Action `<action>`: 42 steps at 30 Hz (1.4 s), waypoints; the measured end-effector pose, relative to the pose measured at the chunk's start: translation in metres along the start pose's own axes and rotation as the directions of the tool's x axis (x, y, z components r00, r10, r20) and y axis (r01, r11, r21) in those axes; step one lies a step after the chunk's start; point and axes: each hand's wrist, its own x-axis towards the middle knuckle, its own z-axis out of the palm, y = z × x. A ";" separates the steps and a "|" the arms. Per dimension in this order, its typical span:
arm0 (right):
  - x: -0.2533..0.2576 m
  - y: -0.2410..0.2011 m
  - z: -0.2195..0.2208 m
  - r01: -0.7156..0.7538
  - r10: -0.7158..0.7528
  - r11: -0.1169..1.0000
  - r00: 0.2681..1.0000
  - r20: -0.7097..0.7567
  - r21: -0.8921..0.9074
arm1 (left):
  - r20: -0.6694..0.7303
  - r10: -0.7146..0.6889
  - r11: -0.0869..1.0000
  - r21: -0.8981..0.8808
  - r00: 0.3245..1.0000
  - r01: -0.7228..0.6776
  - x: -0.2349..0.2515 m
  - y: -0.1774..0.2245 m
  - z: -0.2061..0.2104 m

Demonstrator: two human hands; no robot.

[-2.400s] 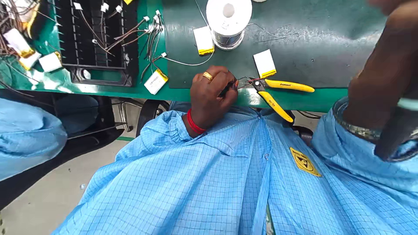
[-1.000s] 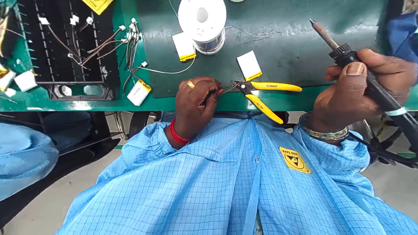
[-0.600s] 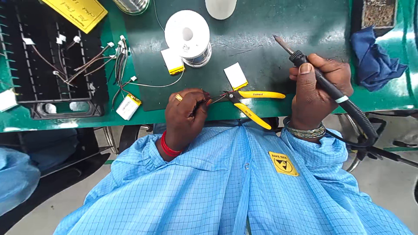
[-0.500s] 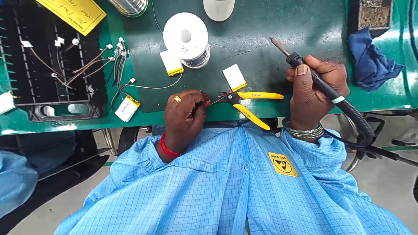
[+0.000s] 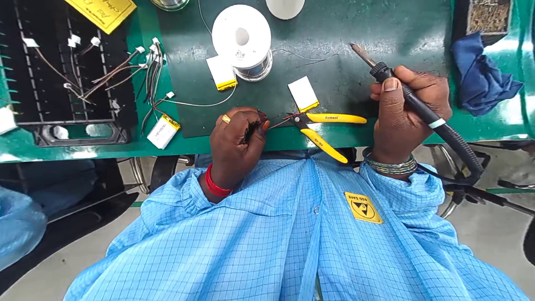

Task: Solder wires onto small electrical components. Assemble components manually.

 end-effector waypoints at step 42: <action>-0.067 -0.056 0.009 0.018 -0.025 0.999 0.950 0.312 0.028 | 0.054 0.089 0.996 -0.019 0.995 -0.088 0.003 0.003 0.000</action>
